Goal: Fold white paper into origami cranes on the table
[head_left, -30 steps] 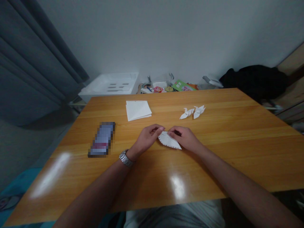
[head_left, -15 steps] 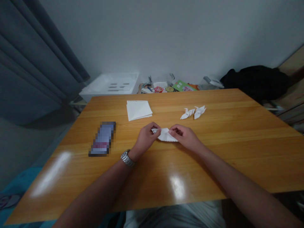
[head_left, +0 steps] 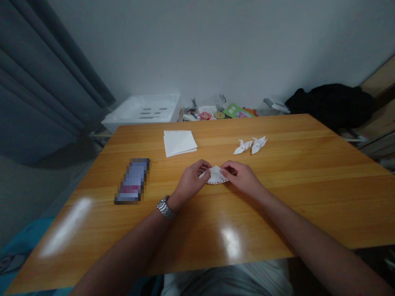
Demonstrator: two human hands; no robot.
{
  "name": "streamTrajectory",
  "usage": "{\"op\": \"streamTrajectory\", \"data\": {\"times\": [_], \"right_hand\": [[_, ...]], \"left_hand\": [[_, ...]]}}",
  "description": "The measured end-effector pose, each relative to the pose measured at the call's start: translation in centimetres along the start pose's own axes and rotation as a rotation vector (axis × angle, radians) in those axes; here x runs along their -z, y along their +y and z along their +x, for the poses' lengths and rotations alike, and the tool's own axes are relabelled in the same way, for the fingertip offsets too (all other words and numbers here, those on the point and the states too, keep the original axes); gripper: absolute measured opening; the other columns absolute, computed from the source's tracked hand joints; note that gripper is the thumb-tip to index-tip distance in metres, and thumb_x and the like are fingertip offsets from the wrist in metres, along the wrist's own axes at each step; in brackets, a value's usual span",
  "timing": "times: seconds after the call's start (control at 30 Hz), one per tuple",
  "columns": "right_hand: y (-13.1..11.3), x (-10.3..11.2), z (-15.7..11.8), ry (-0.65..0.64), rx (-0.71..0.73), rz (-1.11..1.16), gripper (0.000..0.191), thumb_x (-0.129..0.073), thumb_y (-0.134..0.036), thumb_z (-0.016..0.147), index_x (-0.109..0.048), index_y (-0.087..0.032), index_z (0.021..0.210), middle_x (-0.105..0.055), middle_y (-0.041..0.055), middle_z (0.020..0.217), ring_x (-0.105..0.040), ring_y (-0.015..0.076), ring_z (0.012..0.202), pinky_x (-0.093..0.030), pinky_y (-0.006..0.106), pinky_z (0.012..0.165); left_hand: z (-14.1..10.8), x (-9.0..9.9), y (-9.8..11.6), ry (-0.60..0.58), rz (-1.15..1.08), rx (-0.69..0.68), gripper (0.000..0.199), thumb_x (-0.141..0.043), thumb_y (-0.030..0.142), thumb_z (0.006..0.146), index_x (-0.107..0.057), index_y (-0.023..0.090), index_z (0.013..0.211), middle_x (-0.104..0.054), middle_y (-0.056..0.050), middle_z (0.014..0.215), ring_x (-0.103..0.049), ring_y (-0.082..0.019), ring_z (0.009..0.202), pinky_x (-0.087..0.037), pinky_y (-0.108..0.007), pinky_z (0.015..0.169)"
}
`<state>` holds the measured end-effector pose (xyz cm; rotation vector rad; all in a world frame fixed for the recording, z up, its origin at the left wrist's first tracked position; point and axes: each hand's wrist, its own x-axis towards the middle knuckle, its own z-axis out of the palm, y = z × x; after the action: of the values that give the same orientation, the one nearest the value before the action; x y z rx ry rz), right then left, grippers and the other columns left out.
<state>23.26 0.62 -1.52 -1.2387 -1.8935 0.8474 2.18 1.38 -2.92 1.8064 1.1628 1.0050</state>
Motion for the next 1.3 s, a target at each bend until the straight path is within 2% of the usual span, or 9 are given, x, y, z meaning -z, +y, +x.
{"op": "streamTrajectory", "data": {"times": [0.23,0.5,0.77,0.93,1.1,1.2,1.3], "right_hand": [[-0.5,0.1,-0.2,-0.025,0.103,-0.114,0.011,-0.059,-0.022,0.092,-0.069,-0.02,0.088,-0.068,0.0021,0.085,-0.062,0.0167,0.079,-0.044,0.028,0.072],[-0.2,0.0,-0.3,-0.021,0.122,-0.106,0.008,-0.06,-0.02,0.092,-0.068,-0.02,0.088,-0.068,0.002,0.086,-0.062,0.0166,0.08,-0.044,0.028,0.073],[-0.1,0.0,-0.1,-0.053,0.129,-0.072,0.011,-0.057,-0.022,0.095,-0.066,-0.02,0.089,-0.066,0.0023,0.087,-0.061,0.0168,0.083,-0.045,0.028,0.074],[0.0,0.1,-0.1,-0.061,0.14,-0.076,0.012,-0.058,-0.025,0.095,-0.067,-0.021,0.087,-0.066,0.0023,0.086,-0.061,0.0176,0.083,-0.045,0.03,0.075],[0.4,-0.2,0.0,-0.02,0.063,0.044,0.01,-0.059,-0.028,0.094,-0.067,-0.021,0.096,-0.07,0.0045,0.092,-0.065,0.0184,0.084,-0.051,0.032,0.075],[1.0,-0.5,0.1,0.027,-0.015,0.135,0.018,-0.061,-0.033,0.093,-0.064,-0.021,0.106,-0.072,0.0075,0.099,-0.068,0.0205,0.089,-0.055,0.034,0.077],[1.5,-0.5,0.2,0.048,-0.066,0.133,0.024,-0.065,-0.038,0.091,-0.064,-0.022,0.108,-0.072,0.0092,0.101,-0.069,0.0222,0.091,-0.056,0.036,0.079]], "left_hand": [[-0.2,0.1,0.8,-0.039,0.021,-0.036,0.021,-0.064,0.038,0.092,-0.07,0.019,0.097,-0.072,-0.003,0.089,-0.068,-0.015,0.081,-0.054,-0.025,0.073],[-0.1,0.6,0.9,-0.089,0.013,-0.013,0.022,-0.063,0.037,0.092,-0.069,0.016,0.086,-0.071,-0.002,0.082,-0.065,-0.014,0.074,-0.049,-0.023,0.065],[0.0,0.6,0.6,-0.106,-0.046,0.06,0.02,-0.067,0.034,0.089,-0.07,0.015,0.085,-0.072,-0.004,0.079,-0.064,-0.014,0.07,-0.048,-0.023,0.062],[0.0,0.6,0.5,-0.12,-0.044,0.032,0.016,-0.066,0.03,0.089,-0.071,0.015,0.087,-0.072,-0.004,0.082,-0.065,-0.014,0.072,-0.049,-0.023,0.065],[0.1,0.6,0.3,-0.076,-0.046,0.021,0.02,-0.065,0.035,0.09,-0.07,0.016,0.088,-0.071,-0.003,0.081,-0.064,-0.014,0.073,-0.048,-0.022,0.064],[0.3,0.7,0.3,-0.018,-0.039,0.039,0.021,-0.065,0.036,0.089,-0.069,0.016,0.087,-0.07,-0.003,0.078,-0.064,-0.014,0.071,-0.048,-0.022,0.062],[0.5,0.8,0.3,0.033,-0.04,0.056,0.02,-0.065,0.035,0.089,-0.068,0.016,0.087,-0.07,-0.003,0.078,-0.064,-0.014,0.07,-0.049,-0.022,0.062]]}}
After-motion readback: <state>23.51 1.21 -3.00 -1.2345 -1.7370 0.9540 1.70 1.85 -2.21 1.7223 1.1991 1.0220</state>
